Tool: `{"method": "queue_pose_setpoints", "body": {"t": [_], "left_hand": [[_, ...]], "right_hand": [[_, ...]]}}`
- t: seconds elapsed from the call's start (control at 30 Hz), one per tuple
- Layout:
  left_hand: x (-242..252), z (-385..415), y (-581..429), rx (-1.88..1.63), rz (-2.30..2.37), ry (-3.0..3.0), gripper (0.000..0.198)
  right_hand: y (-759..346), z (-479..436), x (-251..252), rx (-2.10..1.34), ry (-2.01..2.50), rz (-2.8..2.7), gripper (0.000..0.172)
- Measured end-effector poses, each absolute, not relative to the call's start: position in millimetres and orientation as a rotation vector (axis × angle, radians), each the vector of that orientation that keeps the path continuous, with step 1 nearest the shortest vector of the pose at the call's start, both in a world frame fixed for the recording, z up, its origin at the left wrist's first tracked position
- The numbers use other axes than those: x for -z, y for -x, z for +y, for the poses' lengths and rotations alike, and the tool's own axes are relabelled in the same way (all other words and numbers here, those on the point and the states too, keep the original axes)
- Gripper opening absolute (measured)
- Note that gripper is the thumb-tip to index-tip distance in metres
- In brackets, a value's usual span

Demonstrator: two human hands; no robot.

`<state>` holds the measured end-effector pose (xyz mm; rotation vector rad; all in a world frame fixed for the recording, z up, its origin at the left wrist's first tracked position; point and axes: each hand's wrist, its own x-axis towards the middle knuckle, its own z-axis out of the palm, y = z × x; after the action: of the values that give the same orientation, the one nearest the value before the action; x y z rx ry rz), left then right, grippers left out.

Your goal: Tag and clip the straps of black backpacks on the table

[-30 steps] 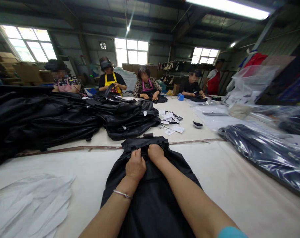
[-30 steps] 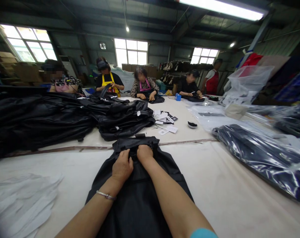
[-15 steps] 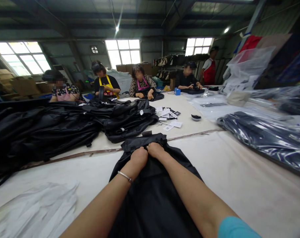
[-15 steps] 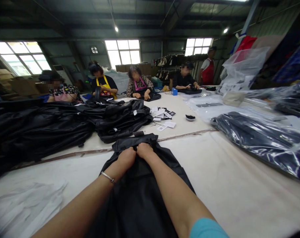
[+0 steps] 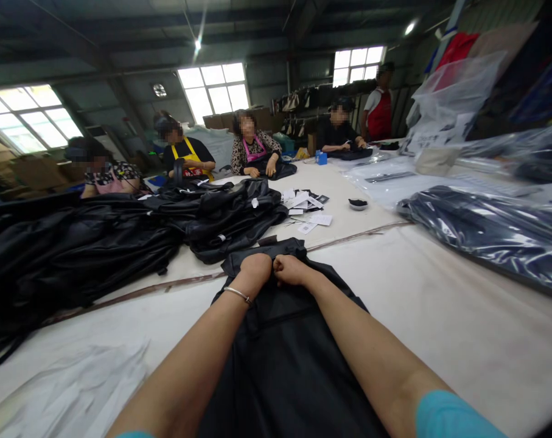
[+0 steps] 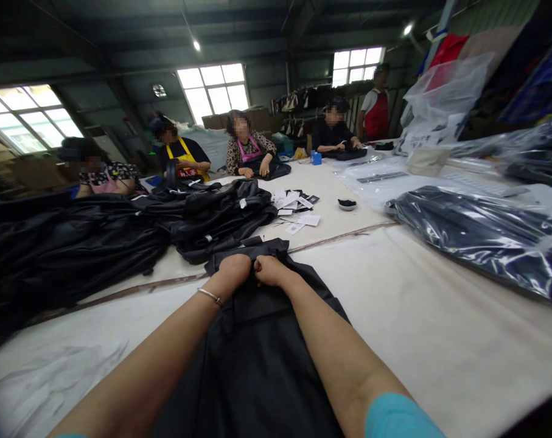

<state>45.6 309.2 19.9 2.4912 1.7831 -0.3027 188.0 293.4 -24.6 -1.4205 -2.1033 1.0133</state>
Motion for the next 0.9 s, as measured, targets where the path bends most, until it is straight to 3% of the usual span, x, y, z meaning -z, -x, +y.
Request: {"method": "queue_pose_setpoints", "body": {"t": [0.3,0.53,0.77,0.9], "left_hand": [[-3,307,-34,0.110,1.521,-2.543,0.030],[-9,322,-17,0.044,1.281,-2.609,0.037],[-16,328,-3,0.035,1.277,-2.716,0.046],[-18,325,-8,0.128,1.330,-2.740,0.034]], "right_hand": [[-190,289,23,-0.799,1.165,-2.181,0.033],[-177,286,29,-0.551,1.331,-2.145,0.021],[-168,282,33,-0.395,1.440,-2.126,0.027],[-166,282,33,-0.405,1.555,-2.149,0.030]]}}
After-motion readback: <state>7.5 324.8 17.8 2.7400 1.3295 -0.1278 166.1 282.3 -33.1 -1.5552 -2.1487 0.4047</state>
